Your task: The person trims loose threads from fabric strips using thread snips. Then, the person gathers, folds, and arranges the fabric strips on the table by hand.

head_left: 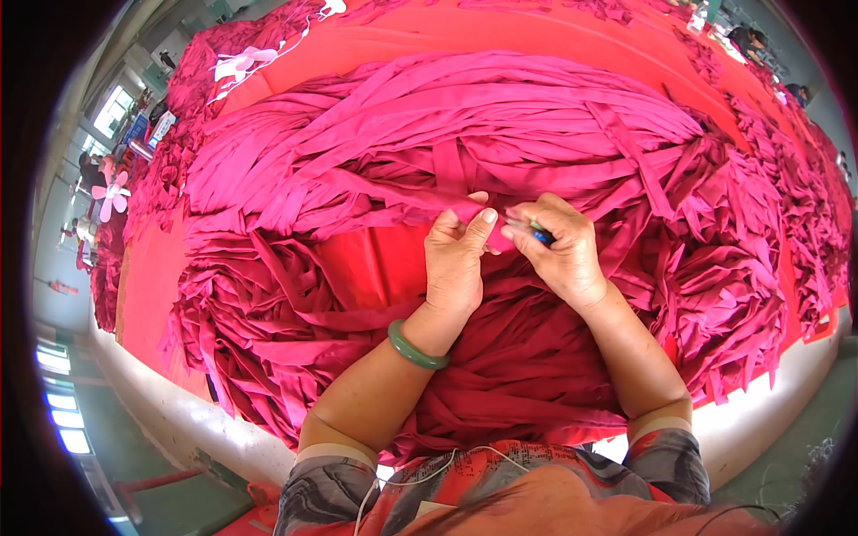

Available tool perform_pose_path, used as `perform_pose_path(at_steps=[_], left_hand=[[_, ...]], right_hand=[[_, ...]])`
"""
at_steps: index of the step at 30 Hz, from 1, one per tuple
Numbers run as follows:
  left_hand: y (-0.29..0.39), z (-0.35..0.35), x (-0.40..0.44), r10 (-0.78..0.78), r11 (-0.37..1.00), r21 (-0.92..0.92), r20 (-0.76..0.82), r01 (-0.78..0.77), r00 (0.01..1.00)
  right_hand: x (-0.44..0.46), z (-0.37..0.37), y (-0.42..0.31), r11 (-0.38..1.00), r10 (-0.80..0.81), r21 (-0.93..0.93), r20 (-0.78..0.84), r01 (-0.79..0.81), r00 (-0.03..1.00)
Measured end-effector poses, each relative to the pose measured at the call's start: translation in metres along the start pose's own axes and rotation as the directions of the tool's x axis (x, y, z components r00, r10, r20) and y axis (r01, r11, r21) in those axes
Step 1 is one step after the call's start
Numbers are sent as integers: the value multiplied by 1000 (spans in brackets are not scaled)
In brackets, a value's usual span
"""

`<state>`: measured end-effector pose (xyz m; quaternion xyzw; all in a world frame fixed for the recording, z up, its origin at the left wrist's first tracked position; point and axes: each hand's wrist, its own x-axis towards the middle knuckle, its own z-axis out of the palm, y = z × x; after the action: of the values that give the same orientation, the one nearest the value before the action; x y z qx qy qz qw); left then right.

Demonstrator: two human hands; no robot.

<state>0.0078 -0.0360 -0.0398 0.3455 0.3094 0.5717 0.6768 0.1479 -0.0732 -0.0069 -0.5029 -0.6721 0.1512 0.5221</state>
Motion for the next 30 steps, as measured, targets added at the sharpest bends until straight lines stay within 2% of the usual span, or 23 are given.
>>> perform_pose_path(at_steps=[2, 5, 7, 10, 13, 16, 18, 19, 21, 23, 24, 27, 30], left_hand=[[0, 0, -1, 7, 1000, 17, 18, -8, 1000], [2, -1, -2, 2, 1000, 11, 28, -3, 1000], [2, 0, -2, 10, 1000, -18, 31, -9, 999], [2, 3, -2, 19, 998, -66, 28, -18, 999], [7, 6, -4, -15, 997, -76, 2, 15, 1000], [8, 8, -4, -17, 999, -37, -22, 16, 1000], [4, 3, -2, 7, 1000, 16, -25, -7, 1000], [-1, 0, 0, -4, 1000, -26, -25, 3, 1000], [-6, -3, 2, -26, 994, -110, -26, 23, 999], [-6, -4, 3, -52, 993, -112, -57, 45, 997], [-4, -4, 3, -65, 992, -114, -71, 57, 995], [-4, -7, 4, -63, 997, -58, -99, 57, 993], [-4, -8, 5, -53, 998, -50, -106, 48, 993]], right_hand=[[0, 5, 0, 999, 34, 2, -4, -34, 999], [-2, 5, 9, 897, 307, 349, -51, -271, 950], [-1, -1, 9, 837, 408, 406, -14, -368, 913], [-2, -6, 11, 713, 500, 555, 25, -428, 865], [-3, -6, 12, 890, 324, 333, 19, -311, 946], [2, 3, 5, 978, 74, 197, -13, -70, 997], [3, 2, 4, 995, 60, 77, 2, -60, 998], [3, 1, 4, 998, 53, 17, 11, -54, 999], [3, 0, 6, 990, 121, 85, -51, -116, 991], [1, -7, 9, 958, 231, 191, -74, -213, 970], [2, -12, 11, 937, 252, 255, -24, -238, 967], [0, -20, 17, 891, 329, 357, -79, -282, 941], [1, -31, 11, 878, 364, 332, 6, -346, 931]])
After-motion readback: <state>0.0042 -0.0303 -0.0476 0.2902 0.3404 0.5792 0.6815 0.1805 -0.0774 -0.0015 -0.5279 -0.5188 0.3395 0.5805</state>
